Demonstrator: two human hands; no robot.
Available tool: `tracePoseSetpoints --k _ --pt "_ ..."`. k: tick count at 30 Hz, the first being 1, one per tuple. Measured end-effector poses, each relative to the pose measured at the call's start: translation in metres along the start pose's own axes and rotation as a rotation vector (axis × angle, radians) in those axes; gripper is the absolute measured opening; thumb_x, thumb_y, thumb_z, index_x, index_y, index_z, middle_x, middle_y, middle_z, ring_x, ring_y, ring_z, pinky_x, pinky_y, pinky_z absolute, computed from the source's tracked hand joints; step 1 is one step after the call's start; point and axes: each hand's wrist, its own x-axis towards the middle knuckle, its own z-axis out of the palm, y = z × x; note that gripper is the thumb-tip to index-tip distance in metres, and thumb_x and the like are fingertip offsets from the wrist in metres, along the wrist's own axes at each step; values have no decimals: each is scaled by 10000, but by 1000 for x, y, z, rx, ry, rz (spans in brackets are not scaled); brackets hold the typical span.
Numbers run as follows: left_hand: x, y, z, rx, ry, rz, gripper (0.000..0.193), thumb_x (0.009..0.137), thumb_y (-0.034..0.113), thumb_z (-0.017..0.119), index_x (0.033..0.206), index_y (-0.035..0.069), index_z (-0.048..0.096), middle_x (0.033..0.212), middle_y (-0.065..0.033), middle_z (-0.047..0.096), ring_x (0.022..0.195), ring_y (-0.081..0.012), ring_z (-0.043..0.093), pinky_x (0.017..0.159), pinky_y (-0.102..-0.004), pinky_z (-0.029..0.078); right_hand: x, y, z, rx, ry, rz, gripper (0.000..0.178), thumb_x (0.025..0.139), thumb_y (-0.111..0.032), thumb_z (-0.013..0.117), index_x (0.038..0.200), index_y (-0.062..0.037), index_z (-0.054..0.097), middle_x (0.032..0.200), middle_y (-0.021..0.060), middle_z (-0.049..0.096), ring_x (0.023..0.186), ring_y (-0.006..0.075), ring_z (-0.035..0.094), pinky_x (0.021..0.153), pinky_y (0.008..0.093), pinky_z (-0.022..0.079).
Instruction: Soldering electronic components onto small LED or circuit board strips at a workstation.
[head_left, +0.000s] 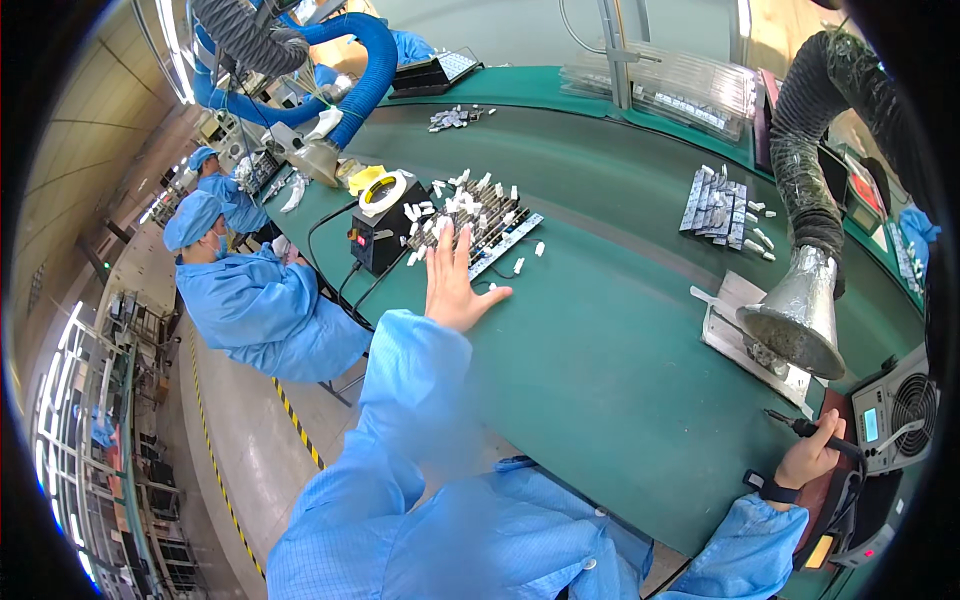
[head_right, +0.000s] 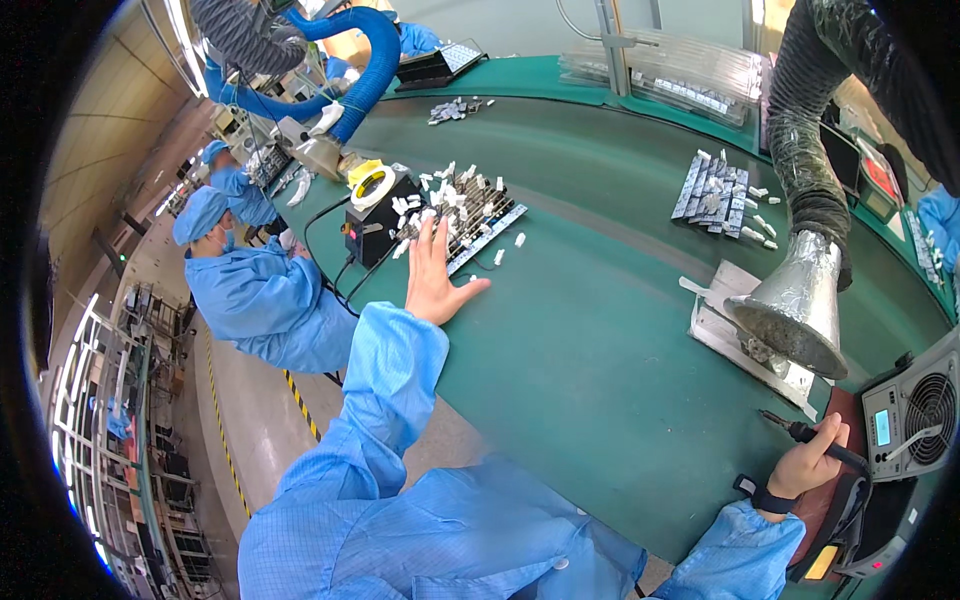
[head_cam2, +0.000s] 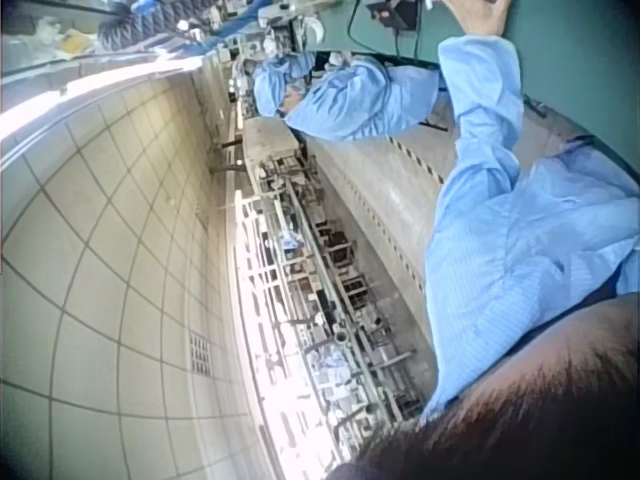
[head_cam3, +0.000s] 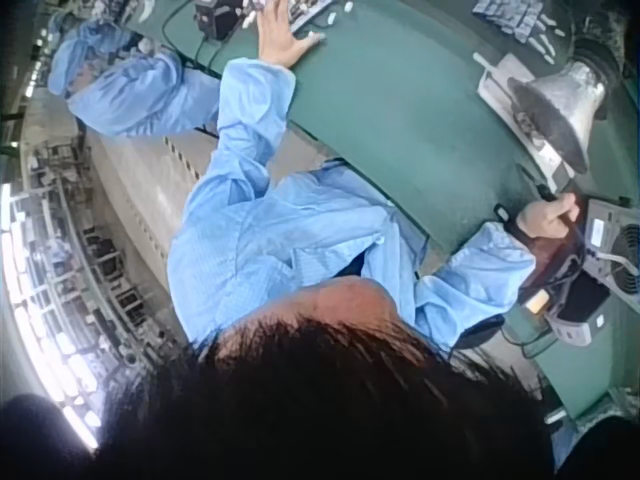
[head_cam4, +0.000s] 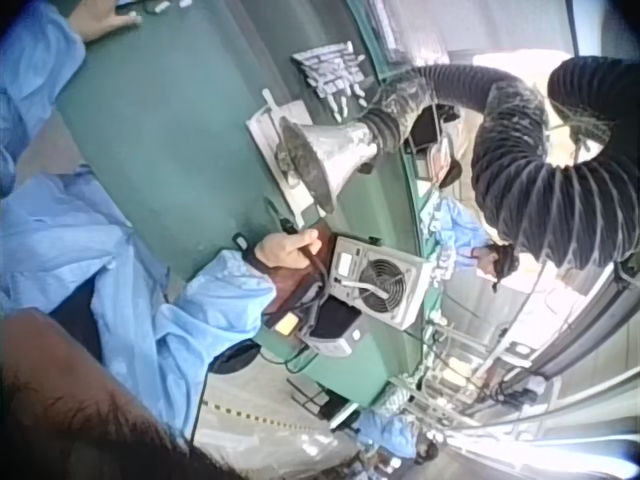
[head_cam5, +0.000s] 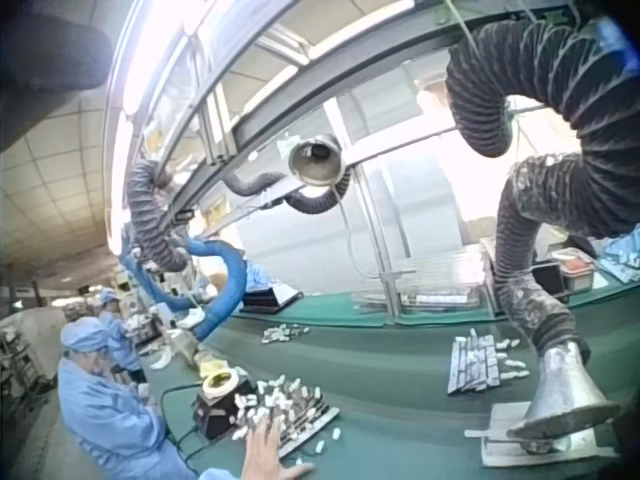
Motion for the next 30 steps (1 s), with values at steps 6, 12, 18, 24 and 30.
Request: tracePoseSetpoints --k 6,12,18,24,30 --pt "18 -1 24 92 148 -56 1077 691 354 823 1515 75 189 1546 -210 179 1445 -367 174 1154 -560 131 -1 0 2 21 9 8 344 1017 -178 472 708 -57 382 697 -24 333 659 76 320 604 231 284" --pt "28 -13 25 115 228 -71 1043 676 308 835 1495 67 235 1517 -211 240 1437 -362 199 1145 -561 166 0 -2 2 26 6 19 335 1015 -172 474 713 -53 391 703 -24 334 662 76 322 604 232 282" --pt "40 -22 17 123 248 -80 1051 674 351 833 1499 92 235 1506 -205 255 1437 -367 197 1154 -562 136 1 1 2 23 8 15 331 1013 -163 477 714 -52 392 702 -23 334 661 74 325 602 229 283" --pt "59 -40 10 74 -15 -267 1121 650 465 833 1515 121 209 1546 -216 196 1436 -373 205 1146 -531 191 2 0 1 30 1 17 332 1012 -156 476 711 -52 385 700 -21 333 660 73 327 601 229 284" --pt "64 -44 9 57 -11 -376 1140 637 448 863 1516 124 213 1555 -230 173 1418 -387 243 1144 -477 228 2 1 2 36 -4 17 335 1012 -156 478 710 -48 383 698 -20 332 662 75 326 610 232 286"
